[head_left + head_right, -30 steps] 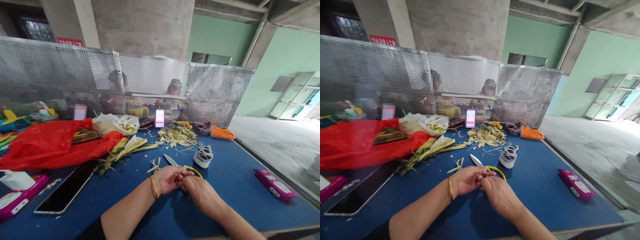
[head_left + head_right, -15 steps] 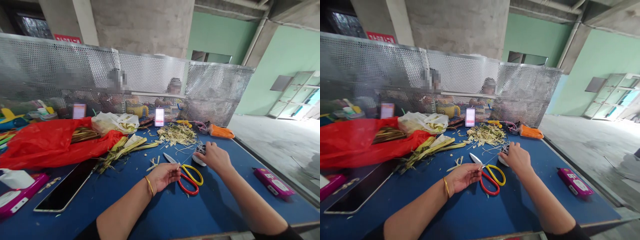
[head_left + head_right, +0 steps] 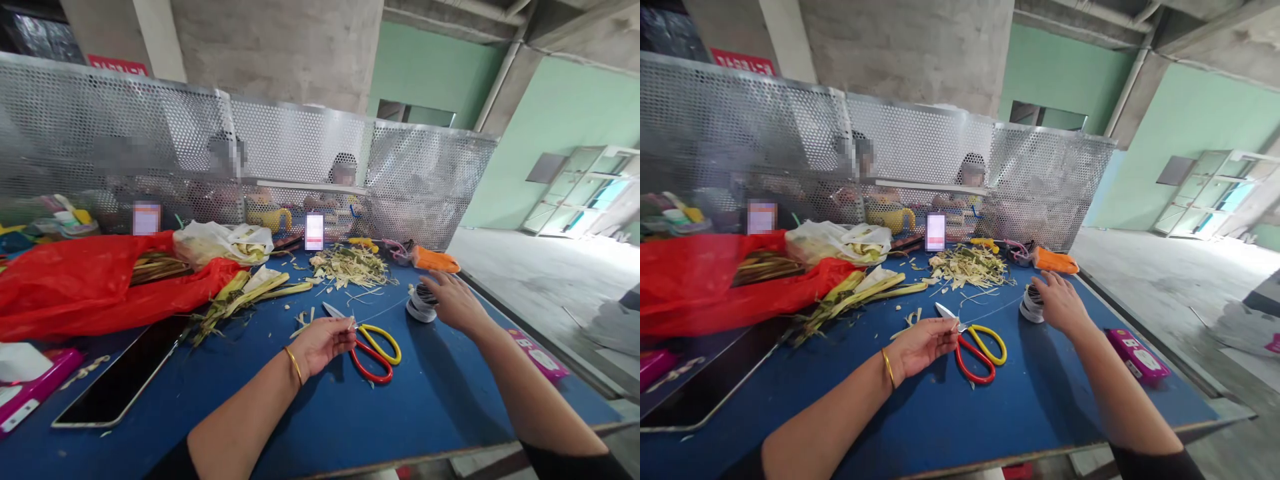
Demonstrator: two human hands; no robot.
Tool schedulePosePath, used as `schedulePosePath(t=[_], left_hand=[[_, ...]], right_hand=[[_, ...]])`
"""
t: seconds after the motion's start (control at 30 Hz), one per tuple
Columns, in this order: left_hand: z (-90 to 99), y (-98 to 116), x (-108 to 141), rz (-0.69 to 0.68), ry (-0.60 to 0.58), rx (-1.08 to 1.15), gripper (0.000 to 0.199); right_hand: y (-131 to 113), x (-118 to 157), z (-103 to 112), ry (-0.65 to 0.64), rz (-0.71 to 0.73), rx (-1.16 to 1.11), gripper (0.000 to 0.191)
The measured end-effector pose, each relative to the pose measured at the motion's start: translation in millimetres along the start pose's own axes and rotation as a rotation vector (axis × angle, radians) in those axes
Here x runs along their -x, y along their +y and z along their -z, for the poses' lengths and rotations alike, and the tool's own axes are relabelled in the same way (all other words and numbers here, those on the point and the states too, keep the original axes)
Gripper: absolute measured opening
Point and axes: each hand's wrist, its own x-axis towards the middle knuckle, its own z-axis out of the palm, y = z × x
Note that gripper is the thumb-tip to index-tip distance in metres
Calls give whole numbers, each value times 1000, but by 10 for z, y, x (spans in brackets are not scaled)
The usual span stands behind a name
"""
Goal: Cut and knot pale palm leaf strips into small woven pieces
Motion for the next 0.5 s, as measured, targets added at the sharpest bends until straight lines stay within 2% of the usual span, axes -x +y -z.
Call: schedulePosePath(t=[0.07,0.1,0.17,0.2,0.27,0.37,0.43,0.5], left_hand=[[9,14,1,-17,-11,12,11],[14,20,-1,-24,-16,17,11],[23,28,-4,-31,-18,30,11],[28,31,-6,-32,-12,40,10],[38,37,-6,-29,7,58,10],[53,49,2,-28,26,65,9],[61,56,9,-33,25,66,8],[63,60,12,-37,25,67,8]], right_hand=[[-267,167,-60,210,55,-102,41],[-432,256,-106,223,104,-183,32],[-768,409,-221,-43,293,-296,27],[-917,463,-281,-112,313,-283,27],[-1128,519,-374,-137,258,-202,30],[-1175,520,-394,-174,207,-165,52],[-1054,523,-339,-219,194,-184,64],[-872,560,-266,-308,140,-285,64]])
